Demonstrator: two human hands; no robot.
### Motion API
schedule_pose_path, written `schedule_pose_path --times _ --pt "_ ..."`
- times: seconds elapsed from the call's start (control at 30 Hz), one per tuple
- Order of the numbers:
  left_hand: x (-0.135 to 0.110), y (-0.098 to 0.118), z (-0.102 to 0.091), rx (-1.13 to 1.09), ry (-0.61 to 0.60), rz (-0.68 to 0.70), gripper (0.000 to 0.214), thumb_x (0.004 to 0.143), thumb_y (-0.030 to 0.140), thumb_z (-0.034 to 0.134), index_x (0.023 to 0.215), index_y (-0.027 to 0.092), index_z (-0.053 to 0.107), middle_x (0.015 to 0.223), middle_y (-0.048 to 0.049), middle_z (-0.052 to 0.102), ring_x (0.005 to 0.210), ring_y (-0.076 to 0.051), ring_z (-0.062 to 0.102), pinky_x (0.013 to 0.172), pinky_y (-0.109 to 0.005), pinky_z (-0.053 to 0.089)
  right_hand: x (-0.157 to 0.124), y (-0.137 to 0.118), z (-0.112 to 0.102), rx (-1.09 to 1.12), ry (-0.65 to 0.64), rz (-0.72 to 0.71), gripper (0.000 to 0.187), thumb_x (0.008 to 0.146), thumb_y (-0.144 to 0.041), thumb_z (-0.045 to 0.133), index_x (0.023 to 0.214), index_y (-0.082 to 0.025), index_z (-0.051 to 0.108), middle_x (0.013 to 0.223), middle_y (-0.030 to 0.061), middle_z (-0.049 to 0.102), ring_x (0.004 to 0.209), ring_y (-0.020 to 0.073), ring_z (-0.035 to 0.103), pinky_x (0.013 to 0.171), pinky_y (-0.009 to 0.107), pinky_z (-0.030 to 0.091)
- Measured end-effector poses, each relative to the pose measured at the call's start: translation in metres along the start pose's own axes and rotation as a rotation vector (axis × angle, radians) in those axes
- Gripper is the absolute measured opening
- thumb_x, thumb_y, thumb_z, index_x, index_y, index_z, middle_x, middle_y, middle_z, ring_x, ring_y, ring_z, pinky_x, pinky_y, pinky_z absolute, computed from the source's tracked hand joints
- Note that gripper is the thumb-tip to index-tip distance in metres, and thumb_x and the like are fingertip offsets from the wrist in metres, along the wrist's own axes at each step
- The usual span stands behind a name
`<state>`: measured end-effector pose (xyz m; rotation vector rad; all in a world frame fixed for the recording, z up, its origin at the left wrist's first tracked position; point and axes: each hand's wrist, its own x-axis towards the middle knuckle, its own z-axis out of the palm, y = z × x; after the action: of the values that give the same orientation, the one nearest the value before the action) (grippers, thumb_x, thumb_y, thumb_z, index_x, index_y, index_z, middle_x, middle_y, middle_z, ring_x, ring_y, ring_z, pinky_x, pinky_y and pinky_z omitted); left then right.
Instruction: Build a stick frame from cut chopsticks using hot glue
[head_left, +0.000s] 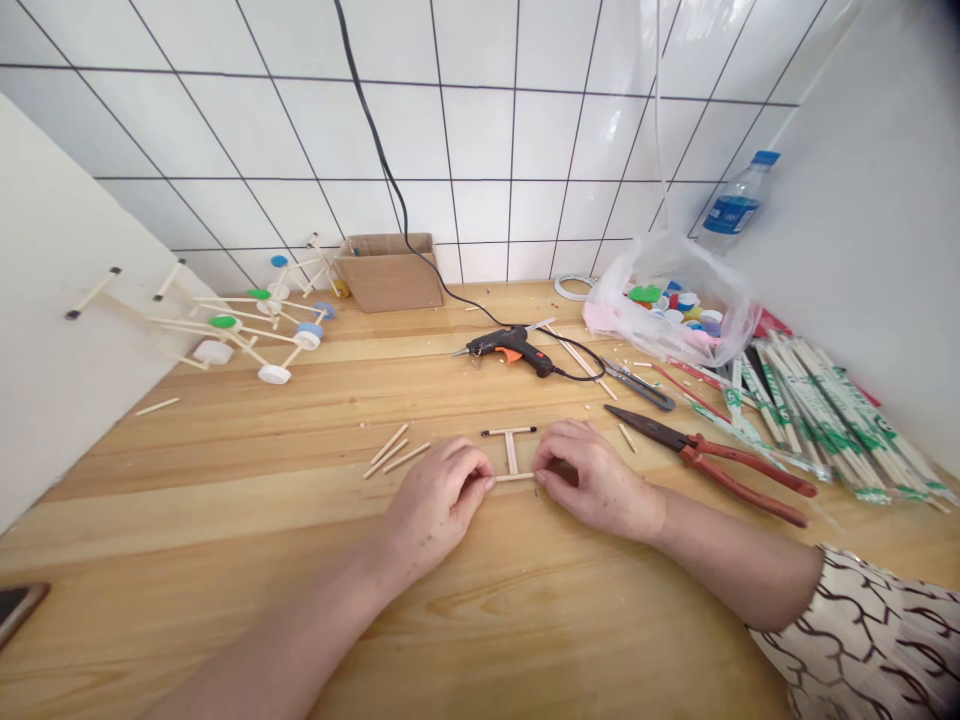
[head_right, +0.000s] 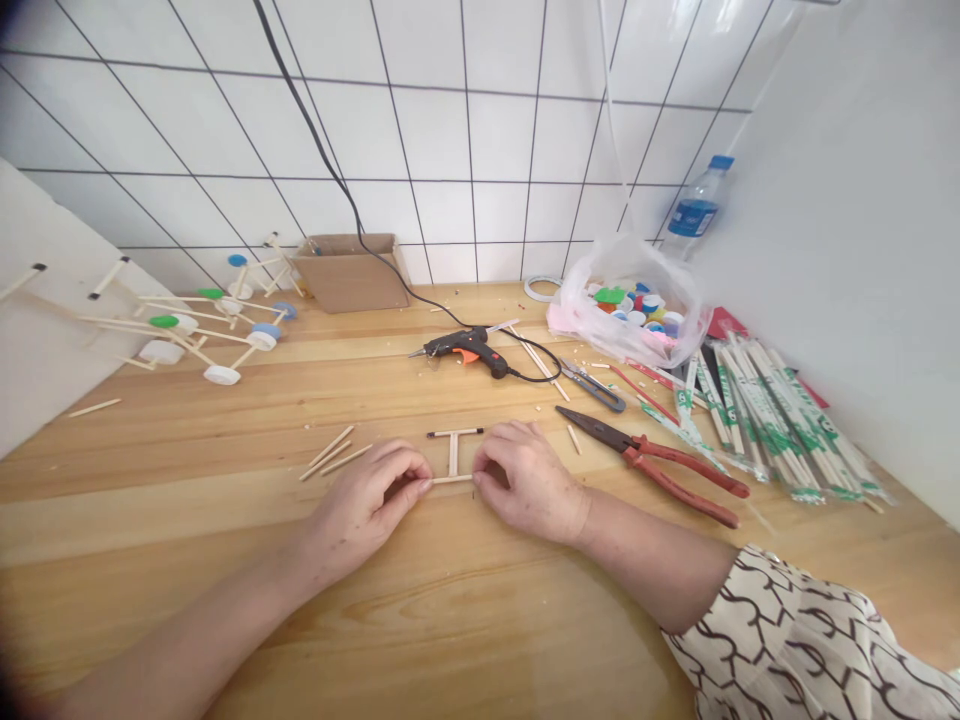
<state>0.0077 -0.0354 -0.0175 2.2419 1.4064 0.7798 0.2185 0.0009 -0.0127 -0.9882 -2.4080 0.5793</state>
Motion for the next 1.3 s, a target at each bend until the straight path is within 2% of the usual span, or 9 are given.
schedule_pose_path --times 1.3 --pt "-0.0007 -0.0027 0.0017 -0.012 -0.012 0.002 0.013 0.086 0.015 0.047 0.076 0.019 0.053 0.077 -0.0014 0.056 0.075 -0.017 0.053 0.067 -0.029 0.041 -0.0005 0.001 0.001 0.019 0.012 0.0 0.012 0.075 -0.006 0.054 0.074 -0.018 0.057 0.078 0.0029 0.06 0.079 0.0181 0.054 0.075 0.033 0.038"
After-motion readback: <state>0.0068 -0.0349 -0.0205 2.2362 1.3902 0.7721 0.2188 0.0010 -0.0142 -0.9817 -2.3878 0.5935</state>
